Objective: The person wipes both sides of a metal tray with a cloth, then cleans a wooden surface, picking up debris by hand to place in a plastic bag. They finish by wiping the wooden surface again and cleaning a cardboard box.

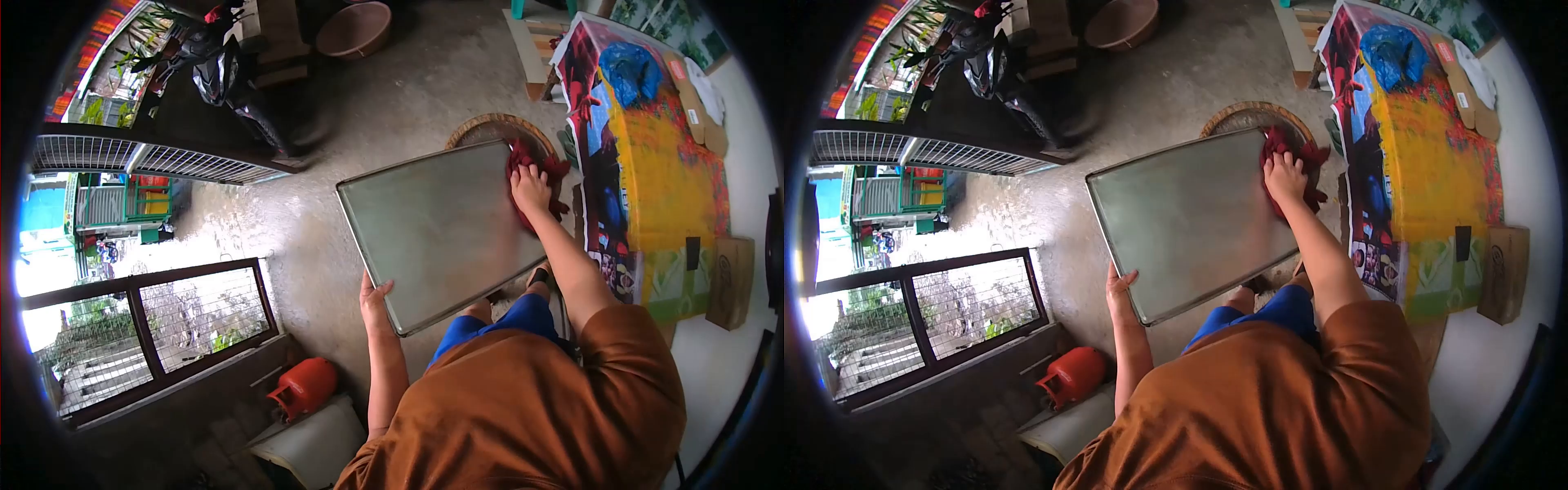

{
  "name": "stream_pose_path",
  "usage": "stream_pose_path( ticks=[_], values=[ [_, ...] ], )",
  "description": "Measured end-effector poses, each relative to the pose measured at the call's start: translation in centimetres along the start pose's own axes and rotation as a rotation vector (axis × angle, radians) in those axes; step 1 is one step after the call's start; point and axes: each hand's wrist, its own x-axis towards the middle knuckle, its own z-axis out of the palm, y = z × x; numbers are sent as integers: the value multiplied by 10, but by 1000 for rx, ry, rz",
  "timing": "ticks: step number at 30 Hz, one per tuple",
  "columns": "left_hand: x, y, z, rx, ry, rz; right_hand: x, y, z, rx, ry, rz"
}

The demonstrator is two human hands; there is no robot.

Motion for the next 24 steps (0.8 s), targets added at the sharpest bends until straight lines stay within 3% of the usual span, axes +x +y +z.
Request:
stream_pose_path(
  ticks=[8, 15, 22, 24],
  values=[
    [-1, 12, 12, 56, 26, 19, -116, 62, -38, 16, -5, -74],
    [1, 13, 10, 77, 21, 27, -163, 85, -55, -41, -29, -59],
    [2, 20, 13, 64, -27, 6, -174, 67, -83, 3, -142, -130],
    [2, 19, 15, 79, -6, 12, -182, 46, -95, 41, -141, -274]
  ],
)
